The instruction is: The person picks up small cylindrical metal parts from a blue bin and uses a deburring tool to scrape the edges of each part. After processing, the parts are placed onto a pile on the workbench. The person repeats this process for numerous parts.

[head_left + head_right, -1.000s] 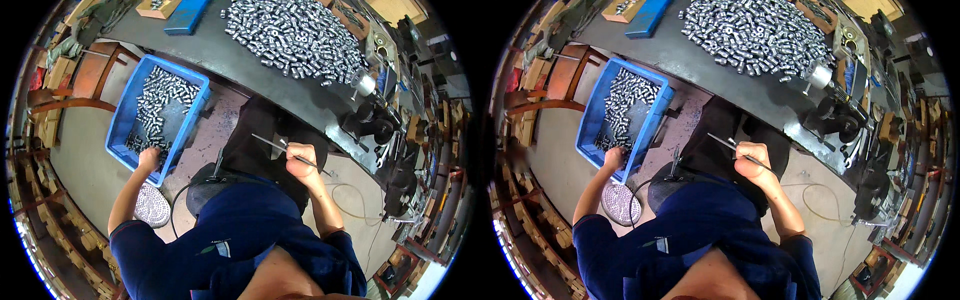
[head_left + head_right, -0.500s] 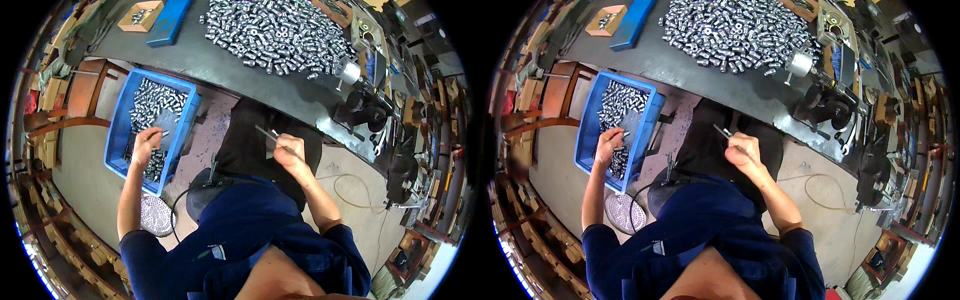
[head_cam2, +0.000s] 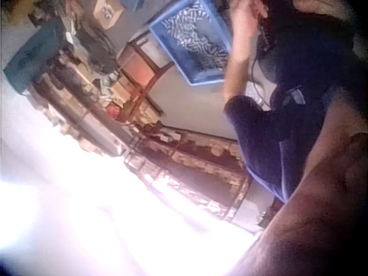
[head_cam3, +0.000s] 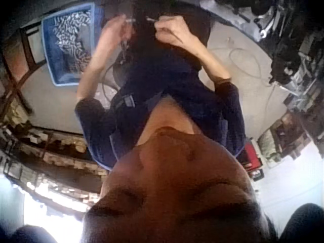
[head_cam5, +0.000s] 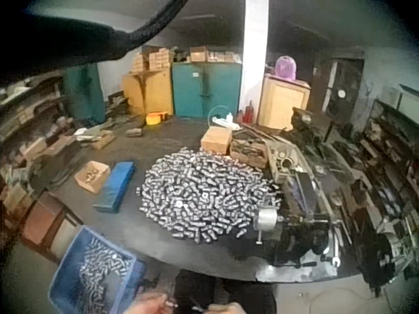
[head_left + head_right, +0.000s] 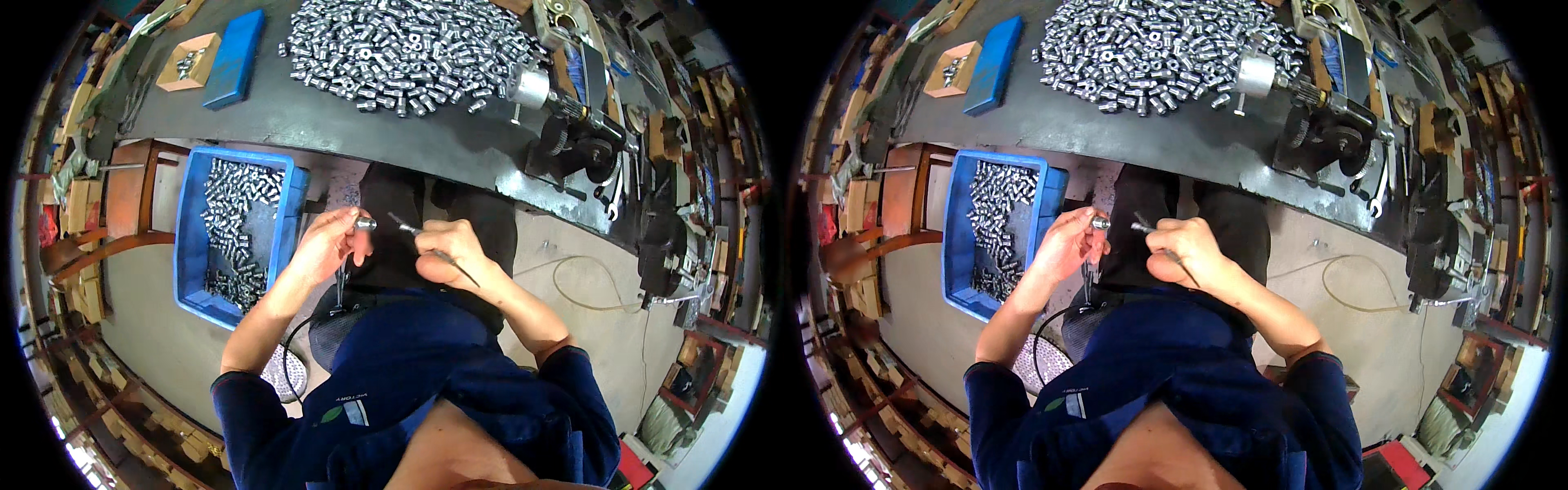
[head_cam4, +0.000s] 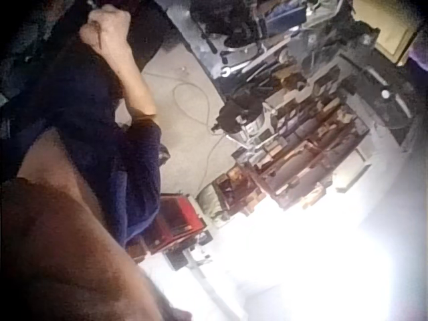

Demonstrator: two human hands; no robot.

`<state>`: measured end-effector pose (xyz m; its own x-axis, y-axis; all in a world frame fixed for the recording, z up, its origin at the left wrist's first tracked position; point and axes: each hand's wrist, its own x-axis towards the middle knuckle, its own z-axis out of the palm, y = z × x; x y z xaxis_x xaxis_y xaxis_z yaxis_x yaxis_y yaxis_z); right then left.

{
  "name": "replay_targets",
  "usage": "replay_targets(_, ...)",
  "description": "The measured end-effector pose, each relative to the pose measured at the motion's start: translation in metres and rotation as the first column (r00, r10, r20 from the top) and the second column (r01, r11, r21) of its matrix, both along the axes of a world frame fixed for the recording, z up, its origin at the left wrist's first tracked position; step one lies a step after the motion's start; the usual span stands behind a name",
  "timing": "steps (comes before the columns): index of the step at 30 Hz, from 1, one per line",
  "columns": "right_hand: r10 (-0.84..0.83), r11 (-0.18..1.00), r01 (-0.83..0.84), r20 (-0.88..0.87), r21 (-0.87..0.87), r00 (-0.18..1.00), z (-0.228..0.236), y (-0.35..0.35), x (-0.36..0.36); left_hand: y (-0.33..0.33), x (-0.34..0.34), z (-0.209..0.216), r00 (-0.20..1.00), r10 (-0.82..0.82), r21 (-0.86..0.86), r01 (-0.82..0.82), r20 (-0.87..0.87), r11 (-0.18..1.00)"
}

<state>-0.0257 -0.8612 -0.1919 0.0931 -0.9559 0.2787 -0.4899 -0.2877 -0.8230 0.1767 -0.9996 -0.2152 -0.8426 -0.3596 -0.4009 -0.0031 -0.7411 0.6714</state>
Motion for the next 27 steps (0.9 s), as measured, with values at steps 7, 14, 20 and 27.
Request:
replay_targets(7,-0.052,0.998,0.052,0.0,0.032,0.999,-0.006,-0.004,0.01,0.007,-0.021,0.02,0.993,-0.017,-0.426,0.064,0.113,0.902)
replay_targets(14,-0.085,0.996,0.085,-0.02,0.011,0.996,-0.009,-0.003,0.008,0.008,-0.028,0.02,0.995,-0.057,-0.582,0.095,0.083,0.808)
replay_targets(20,-0.112,0.994,0.11,-0.112,-0.019,0.987,-0.007,-0.002,0.009,-0.002,-0.029,0.029,0.976,-0.184,-0.611,0.217,0.116,0.761)
replay_targets(27,-0.155,0.988,0.151,-0.15,-0.037,0.977,-0.008,-0.001,0.009,-0.002,-0.034,0.031,0.97,-0.212,-0.586,0.242,0.121,0.773)
